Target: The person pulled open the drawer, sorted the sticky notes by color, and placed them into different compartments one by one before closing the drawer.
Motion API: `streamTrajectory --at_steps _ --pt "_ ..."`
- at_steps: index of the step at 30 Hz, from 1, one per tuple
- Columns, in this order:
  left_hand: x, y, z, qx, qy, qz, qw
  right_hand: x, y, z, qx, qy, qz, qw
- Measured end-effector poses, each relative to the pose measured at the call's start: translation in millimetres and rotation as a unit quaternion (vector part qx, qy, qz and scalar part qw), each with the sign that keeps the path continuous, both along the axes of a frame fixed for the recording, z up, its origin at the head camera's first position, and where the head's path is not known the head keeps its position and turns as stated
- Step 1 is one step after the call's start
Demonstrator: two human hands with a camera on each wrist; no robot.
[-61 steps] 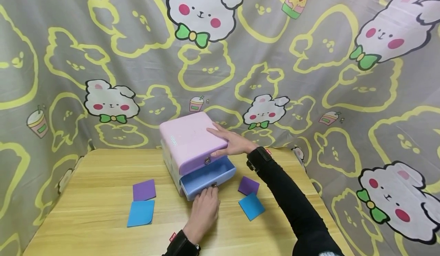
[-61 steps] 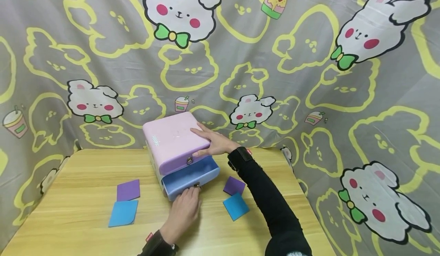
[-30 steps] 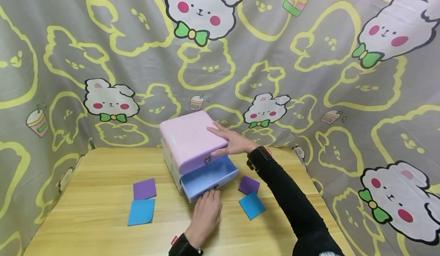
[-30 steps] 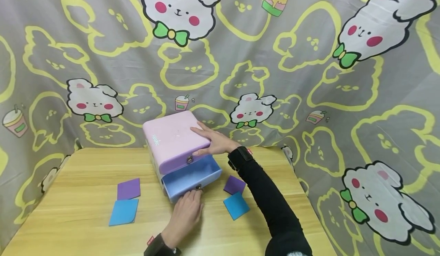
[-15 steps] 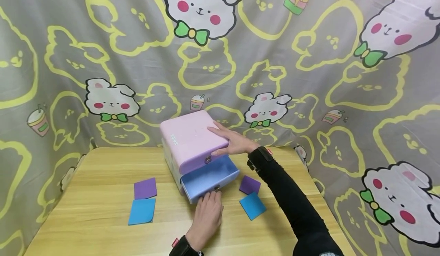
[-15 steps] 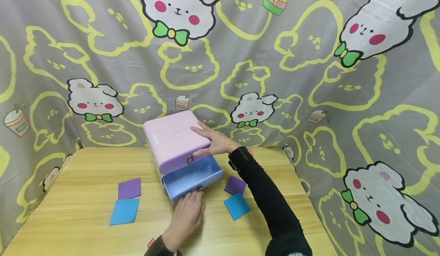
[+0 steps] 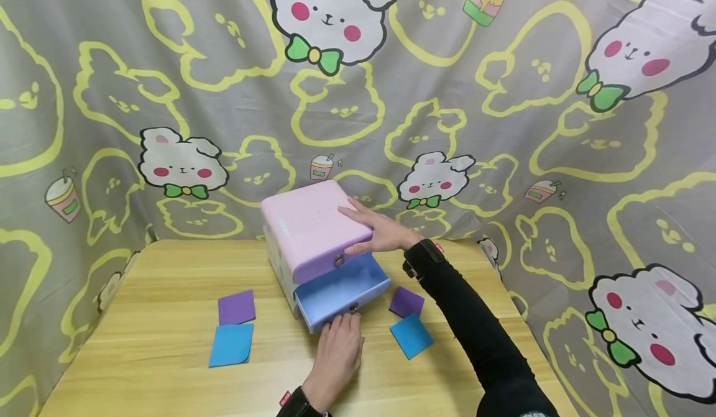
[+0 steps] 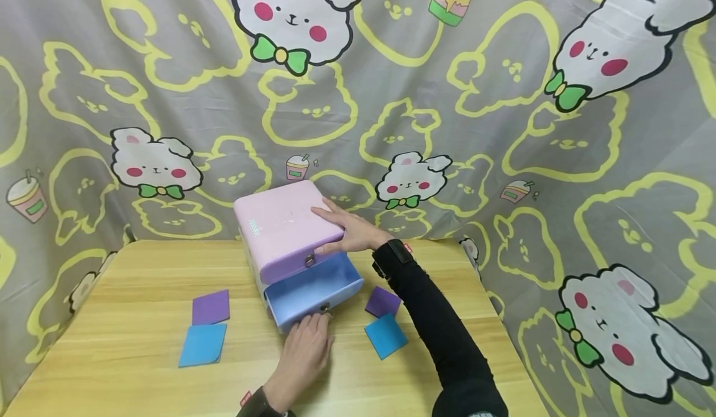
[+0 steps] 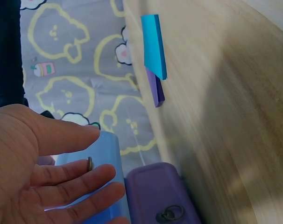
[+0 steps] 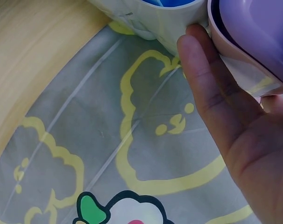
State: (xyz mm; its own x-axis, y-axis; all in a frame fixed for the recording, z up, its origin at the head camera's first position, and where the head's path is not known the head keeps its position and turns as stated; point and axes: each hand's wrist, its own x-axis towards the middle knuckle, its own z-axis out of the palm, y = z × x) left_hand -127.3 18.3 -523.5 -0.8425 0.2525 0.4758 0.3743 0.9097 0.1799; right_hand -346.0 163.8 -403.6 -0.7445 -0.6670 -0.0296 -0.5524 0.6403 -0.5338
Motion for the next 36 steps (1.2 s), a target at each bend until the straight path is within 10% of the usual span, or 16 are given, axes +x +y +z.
streamTrajectory --at_steps 36 --pt "4.7 1.9 -1.6 -0.009 -0.005 -0.005 0.9999 -1.2 0.3 -1.7 -0.005 0.0 0.006 1.0"
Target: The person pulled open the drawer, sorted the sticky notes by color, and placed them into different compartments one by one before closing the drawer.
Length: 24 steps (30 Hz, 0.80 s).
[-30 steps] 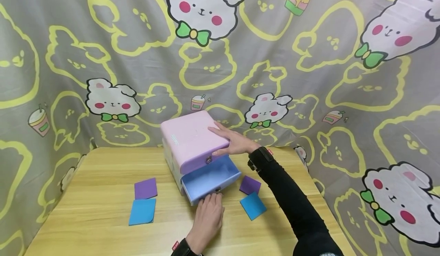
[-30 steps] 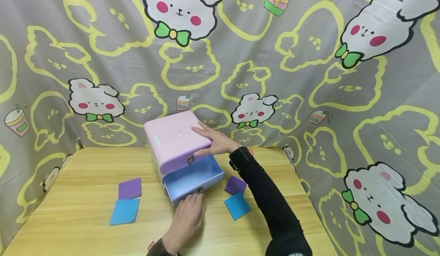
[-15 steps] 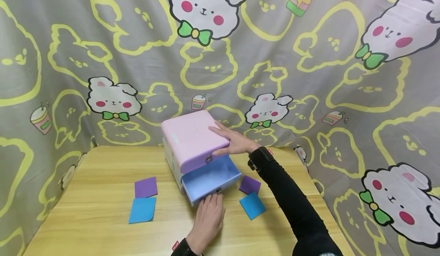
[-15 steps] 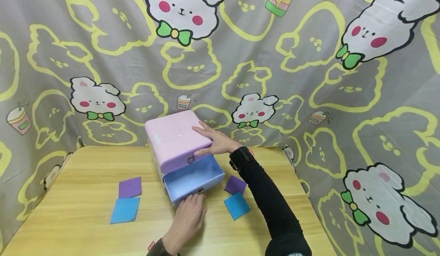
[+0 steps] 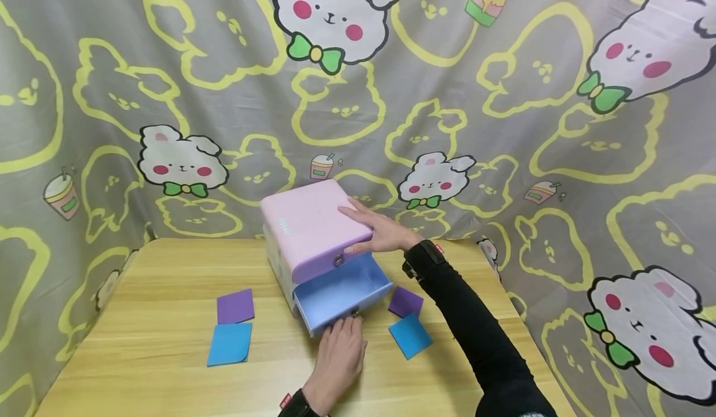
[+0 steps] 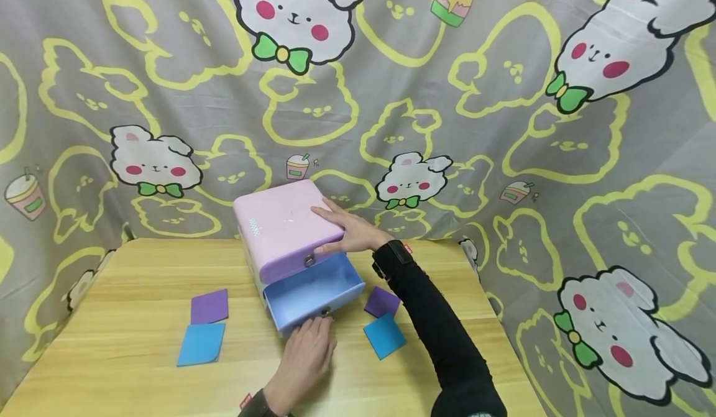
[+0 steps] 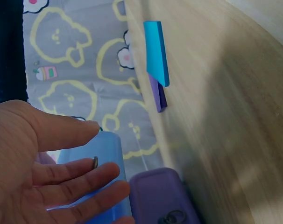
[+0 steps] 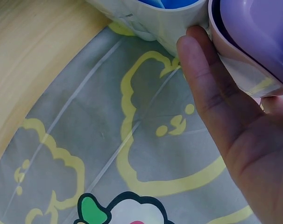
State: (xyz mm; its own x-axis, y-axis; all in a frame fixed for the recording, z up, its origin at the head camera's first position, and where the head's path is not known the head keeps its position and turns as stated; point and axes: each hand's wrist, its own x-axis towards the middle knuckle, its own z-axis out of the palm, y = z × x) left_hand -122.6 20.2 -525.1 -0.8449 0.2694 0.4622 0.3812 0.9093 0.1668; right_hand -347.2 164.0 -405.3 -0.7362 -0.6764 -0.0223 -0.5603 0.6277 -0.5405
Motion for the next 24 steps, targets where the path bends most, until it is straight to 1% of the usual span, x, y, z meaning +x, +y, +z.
streamTrajectory --at_steps 4,8,11,17,20,24 --pt "-0.4 -0.4 2.6 -0.002 -0.008 -0.001 1.0 -0.4 -0.2 1.9 0.0 -0.002 -0.005 1.0" --pt "0.2 -0.7 3.6 -0.003 -0.017 -0.003 0.9999 0.1 1.1 1.9 -0.006 0.001 0.002 1.0" --pt "1.7 -1.0 3.3 -0.002 -0.019 -0.002 0.9998 0.8 1.2 0.9 -0.004 0.002 0.005 1.0" --pt "5.5 -1.2 3.2 0.0 -0.034 -0.006 0.9994 1.6 0.2 -0.7 -0.001 0.002 0.007 1.0" --pt "5.8 -0.8 2.4 -0.001 -0.034 -0.008 0.9994 1.5 -0.3 -1.0 -0.004 0.001 0.009 1.0" --pt "4.2 -0.5 0.8 0.001 -0.023 -0.01 0.9997 0.8 -0.6 -1.7 -0.004 -0.001 0.007 1.0"
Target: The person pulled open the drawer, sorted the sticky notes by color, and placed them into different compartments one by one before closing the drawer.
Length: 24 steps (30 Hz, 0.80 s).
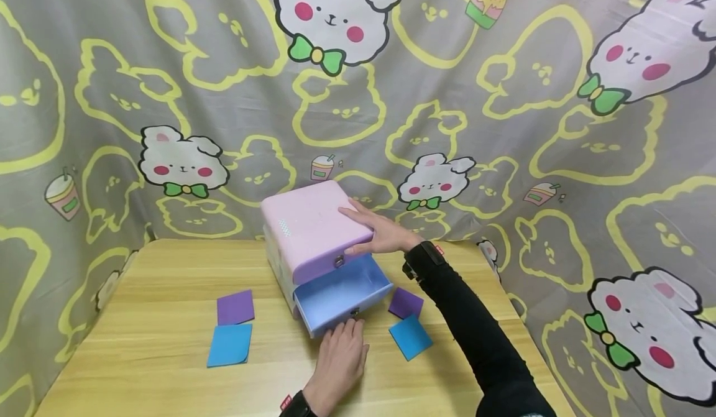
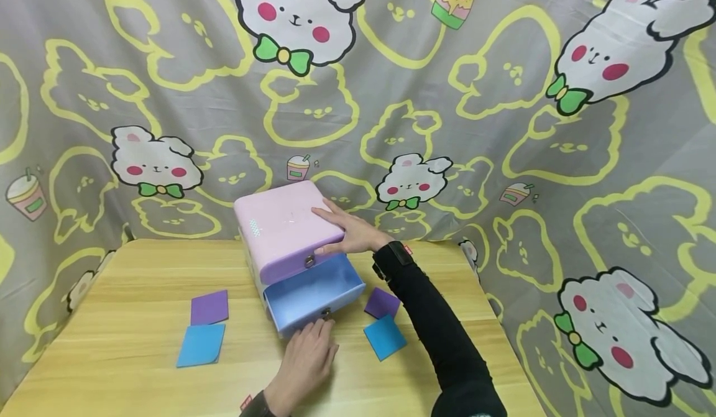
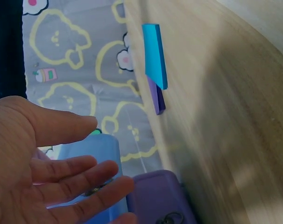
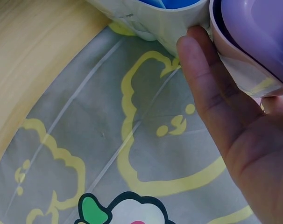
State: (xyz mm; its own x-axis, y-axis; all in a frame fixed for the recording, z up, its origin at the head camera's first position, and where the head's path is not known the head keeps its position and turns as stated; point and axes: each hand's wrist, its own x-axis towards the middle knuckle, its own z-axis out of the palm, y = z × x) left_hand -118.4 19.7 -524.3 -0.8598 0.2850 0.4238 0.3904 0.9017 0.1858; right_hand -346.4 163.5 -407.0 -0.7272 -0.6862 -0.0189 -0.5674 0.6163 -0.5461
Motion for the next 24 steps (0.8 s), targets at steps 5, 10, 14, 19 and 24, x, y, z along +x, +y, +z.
streamTrajectory --at_steps 5,10,14,19,24 --pt "-2.8 -0.8 -0.5 0.015 0.028 -0.019 0.9993 0.6 -0.5 -0.7 -0.001 0.0 -0.006 1.0" --pt "-3.3 -3.2 4.5 0.047 0.048 -0.061 0.9959 1.4 -0.8 -0.8 -0.003 0.001 -0.011 0.9999" --pt "-2.0 -6.1 13.2 0.091 0.091 -0.09 0.9876 2.1 -1.6 -0.6 -0.002 0.0 -0.011 0.9999" --pt "1.5 -12.3 26.9 0.152 0.17 -0.133 0.9645 2.3 -1.5 0.6 0.005 0.001 -0.011 0.9999" --pt "4.2 -23.9 37.4 0.212 0.238 -0.155 0.9353 2.4 -0.5 1.5 0.01 0.0 -0.011 0.9999"
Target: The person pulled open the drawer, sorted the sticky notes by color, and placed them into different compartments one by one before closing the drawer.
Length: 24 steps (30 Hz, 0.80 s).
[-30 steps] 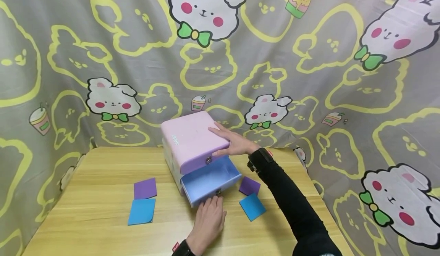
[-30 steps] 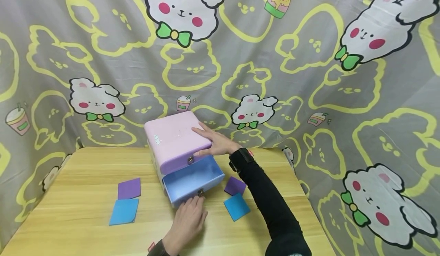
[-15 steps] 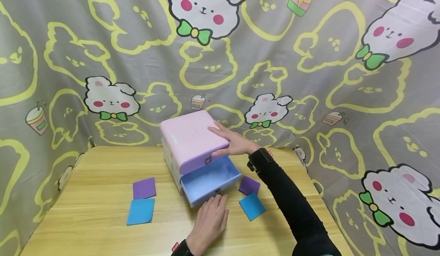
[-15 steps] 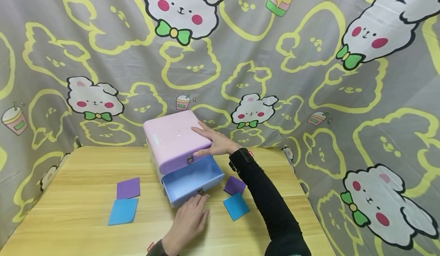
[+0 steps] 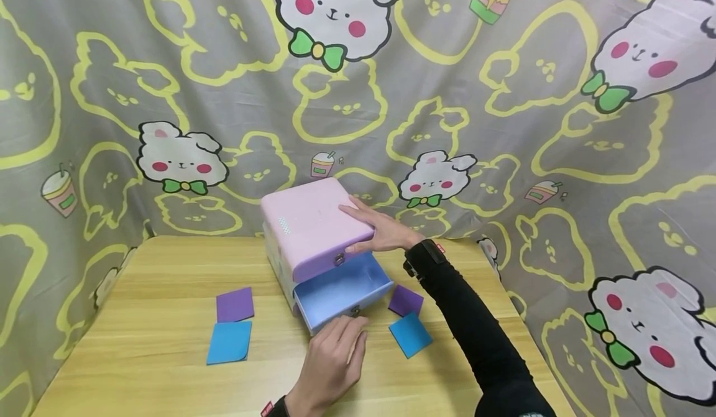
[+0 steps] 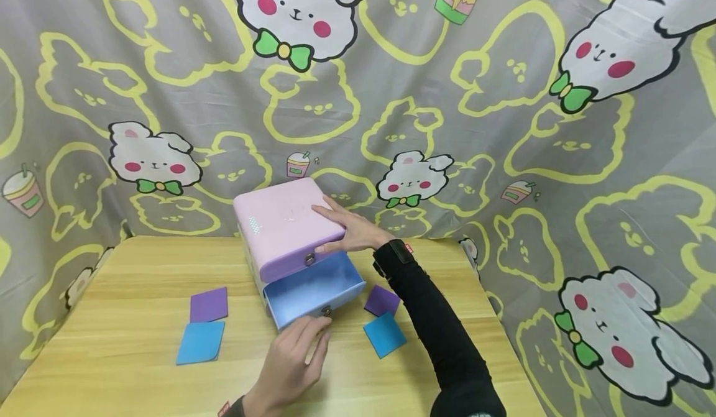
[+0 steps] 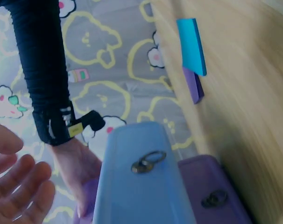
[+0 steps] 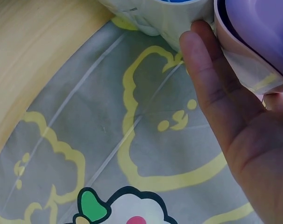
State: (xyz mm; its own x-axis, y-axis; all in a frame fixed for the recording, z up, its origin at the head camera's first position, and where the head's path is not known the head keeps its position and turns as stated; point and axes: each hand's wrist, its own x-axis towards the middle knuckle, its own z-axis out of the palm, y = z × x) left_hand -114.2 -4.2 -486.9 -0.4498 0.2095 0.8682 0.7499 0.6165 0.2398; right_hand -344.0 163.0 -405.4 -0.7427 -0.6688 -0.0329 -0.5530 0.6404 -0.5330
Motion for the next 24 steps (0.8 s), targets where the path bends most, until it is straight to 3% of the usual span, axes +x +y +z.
streamTrajectory --at_steps 3,7,10,17,24 --pt "-0.2 -8.5 1.9 0.033 0.032 0.004 0.9989 0.1 0.5 0.5 0.004 0.001 0.001 1.0" --pt "0.1 -21.2 0.8 0.065 0.038 0.02 0.9969 -0.2 1.4 0.0 0.006 0.006 0.0 1.0" --pt "0.2 -31.0 -0.5 0.079 0.038 0.038 0.9954 -0.2 2.2 -0.3 0.009 0.006 -0.002 0.9999" --pt "-5.3 -51.8 -0.4 0.098 0.078 0.08 0.9888 -0.7 1.5 0.5 0.011 0.008 -0.005 0.9999" --pt "-8.2 -71.4 -1.8 0.102 0.064 0.125 0.9848 0.6 -0.8 -1.2 0.01 -0.002 -0.017 0.9998"
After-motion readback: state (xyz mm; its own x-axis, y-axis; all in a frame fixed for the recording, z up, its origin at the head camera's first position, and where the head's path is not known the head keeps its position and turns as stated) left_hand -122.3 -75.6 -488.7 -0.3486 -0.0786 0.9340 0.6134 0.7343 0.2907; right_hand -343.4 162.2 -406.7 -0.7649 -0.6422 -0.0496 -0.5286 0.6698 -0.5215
